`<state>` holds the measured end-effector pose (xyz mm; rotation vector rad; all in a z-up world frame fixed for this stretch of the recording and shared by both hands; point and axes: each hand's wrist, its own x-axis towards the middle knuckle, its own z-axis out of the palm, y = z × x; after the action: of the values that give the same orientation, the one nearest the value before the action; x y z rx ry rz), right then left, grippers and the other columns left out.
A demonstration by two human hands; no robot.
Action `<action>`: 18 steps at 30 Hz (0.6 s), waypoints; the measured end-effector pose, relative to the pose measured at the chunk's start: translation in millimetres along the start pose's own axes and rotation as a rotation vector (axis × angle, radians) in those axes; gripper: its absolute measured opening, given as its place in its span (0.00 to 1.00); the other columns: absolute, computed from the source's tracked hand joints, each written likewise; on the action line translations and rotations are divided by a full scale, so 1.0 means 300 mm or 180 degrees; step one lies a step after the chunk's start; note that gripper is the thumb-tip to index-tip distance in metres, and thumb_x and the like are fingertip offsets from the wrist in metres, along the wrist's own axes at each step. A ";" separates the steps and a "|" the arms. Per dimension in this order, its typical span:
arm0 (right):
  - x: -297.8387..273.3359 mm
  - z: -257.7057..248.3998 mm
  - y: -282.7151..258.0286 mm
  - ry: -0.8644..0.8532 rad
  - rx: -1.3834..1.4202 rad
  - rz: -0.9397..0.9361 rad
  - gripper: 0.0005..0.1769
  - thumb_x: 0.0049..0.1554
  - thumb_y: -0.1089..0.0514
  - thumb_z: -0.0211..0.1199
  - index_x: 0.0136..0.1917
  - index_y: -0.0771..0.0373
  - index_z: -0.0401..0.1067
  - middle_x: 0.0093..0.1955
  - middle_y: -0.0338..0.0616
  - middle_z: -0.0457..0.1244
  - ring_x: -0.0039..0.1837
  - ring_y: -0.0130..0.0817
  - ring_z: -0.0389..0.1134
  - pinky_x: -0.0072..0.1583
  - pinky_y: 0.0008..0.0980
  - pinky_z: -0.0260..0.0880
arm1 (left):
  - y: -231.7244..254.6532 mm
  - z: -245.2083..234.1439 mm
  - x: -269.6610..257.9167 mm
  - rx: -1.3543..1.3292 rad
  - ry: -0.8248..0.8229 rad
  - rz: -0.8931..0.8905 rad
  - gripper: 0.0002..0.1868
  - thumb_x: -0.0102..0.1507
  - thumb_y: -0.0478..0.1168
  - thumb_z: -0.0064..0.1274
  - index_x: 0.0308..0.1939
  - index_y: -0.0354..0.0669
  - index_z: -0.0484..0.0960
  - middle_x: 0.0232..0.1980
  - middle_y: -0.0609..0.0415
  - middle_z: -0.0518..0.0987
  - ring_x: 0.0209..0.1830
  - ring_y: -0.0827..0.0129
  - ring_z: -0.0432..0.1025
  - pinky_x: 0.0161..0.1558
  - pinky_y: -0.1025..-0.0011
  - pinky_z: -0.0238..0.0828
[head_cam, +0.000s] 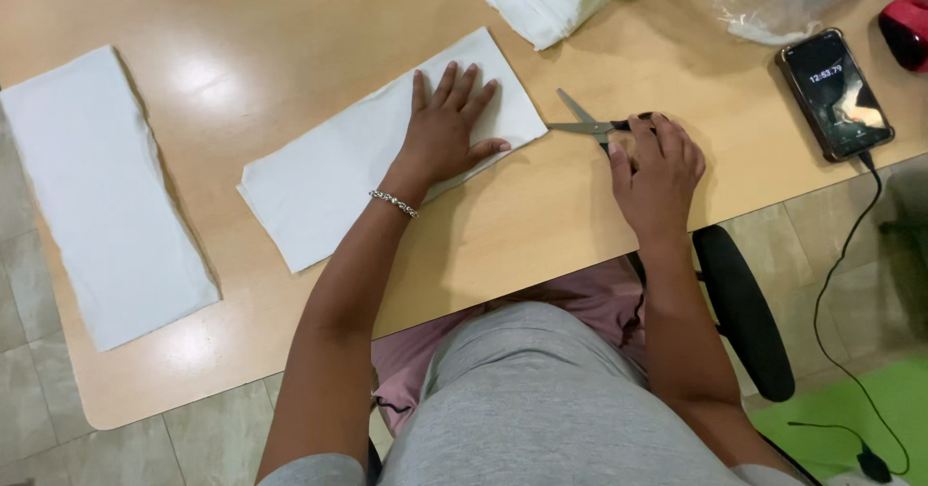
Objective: The person folds rectangular pieces of white fabric on a table, uses scissors to cut and trim specific pieces, and adds the finished folded items to a growing stack.
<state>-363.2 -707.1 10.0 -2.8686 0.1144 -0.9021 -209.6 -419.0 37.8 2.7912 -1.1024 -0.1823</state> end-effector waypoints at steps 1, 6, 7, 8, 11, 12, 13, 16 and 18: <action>-0.014 0.009 0.007 -0.0020 0.0006 0.0127 0.21 0.64 0.49 0.65 0.69 0.55 0.76 0.65 0.49 0.63 0.70 0.50 0.62 0.68 0.51 0.55 | 0.022 -0.004 -0.002 -0.0202 0.0198 -0.0057 0.48 0.65 0.80 0.33 0.80 0.59 0.58 0.82 0.47 0.58 0.83 0.49 0.47 0.77 0.35 0.29; -0.034 0.040 0.026 -0.0032 -0.0228 0.0368 0.19 0.65 0.50 0.61 0.68 0.49 0.77 0.61 0.42 0.64 0.68 0.44 0.61 0.66 0.48 0.54 | 0.078 0.155 0.036 -0.0820 0.1139 0.0324 0.31 0.64 0.64 0.58 0.64 0.53 0.78 0.58 0.54 0.77 0.64 0.57 0.72 0.64 0.52 0.65; -0.037 0.042 0.030 -0.0047 -0.0172 0.0430 0.19 0.64 0.52 0.59 0.67 0.48 0.77 0.61 0.41 0.64 0.67 0.43 0.61 0.65 0.47 0.55 | 0.080 0.189 0.038 -0.0763 0.1219 0.0296 0.25 0.64 0.62 0.58 0.58 0.56 0.82 0.54 0.58 0.78 0.61 0.60 0.72 0.61 0.56 0.65; -0.033 0.046 0.032 -0.0058 -0.0109 0.0486 0.21 0.62 0.55 0.58 0.67 0.48 0.78 0.60 0.39 0.64 0.66 0.42 0.61 0.64 0.46 0.56 | 0.078 0.219 0.041 -0.0700 0.1303 0.0261 0.19 0.64 0.60 0.58 0.52 0.59 0.87 0.49 0.61 0.79 0.59 0.63 0.72 0.59 0.59 0.65; -0.040 0.024 0.028 -0.0080 -0.0011 0.0437 0.23 0.59 0.57 0.61 0.68 0.49 0.78 0.59 0.40 0.63 0.64 0.42 0.61 0.61 0.43 0.58 | 0.036 0.242 0.036 -0.0413 0.1848 0.0270 0.12 0.63 0.56 0.59 0.45 0.60 0.89 0.44 0.63 0.80 0.53 0.66 0.72 0.53 0.65 0.66; -0.046 0.016 0.041 -0.0082 -0.0022 0.0432 0.23 0.59 0.57 0.61 0.68 0.49 0.78 0.59 0.40 0.63 0.64 0.42 0.61 0.61 0.43 0.58 | 0.030 0.209 0.010 -0.0423 0.1853 0.0269 0.12 0.63 0.56 0.59 0.45 0.60 0.89 0.44 0.63 0.80 0.53 0.66 0.72 0.53 0.65 0.66; -0.051 0.007 0.054 -0.0262 0.0049 0.0322 0.23 0.60 0.58 0.62 0.68 0.53 0.78 0.56 0.43 0.65 0.64 0.43 0.64 0.61 0.42 0.60 | 0.024 0.175 -0.017 -0.0354 0.1880 0.0124 0.13 0.63 0.54 0.59 0.45 0.57 0.89 0.44 0.60 0.81 0.52 0.64 0.73 0.53 0.64 0.67; -0.042 -0.056 0.033 -0.0761 0.0140 0.0383 0.23 0.61 0.57 0.63 0.70 0.57 0.77 0.56 0.50 0.66 0.62 0.49 0.67 0.61 0.43 0.64 | -0.017 0.141 -0.047 -0.0243 0.1944 -0.0071 0.14 0.63 0.53 0.59 0.46 0.53 0.90 0.44 0.56 0.82 0.51 0.62 0.75 0.53 0.62 0.67; -0.025 -0.104 0.002 -0.1072 0.0151 0.0552 0.25 0.62 0.56 0.63 0.72 0.58 0.76 0.57 0.55 0.66 0.60 0.55 0.67 0.59 0.46 0.66 | -0.029 0.142 -0.044 -0.0203 0.1993 -0.0113 0.14 0.63 0.53 0.60 0.45 0.53 0.90 0.44 0.56 0.82 0.51 0.62 0.75 0.53 0.62 0.66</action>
<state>-387.2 -710.2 31.0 -2.8619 0.2956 -0.3791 -220.2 -407.3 -4.7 2.5191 -0.8615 0.5996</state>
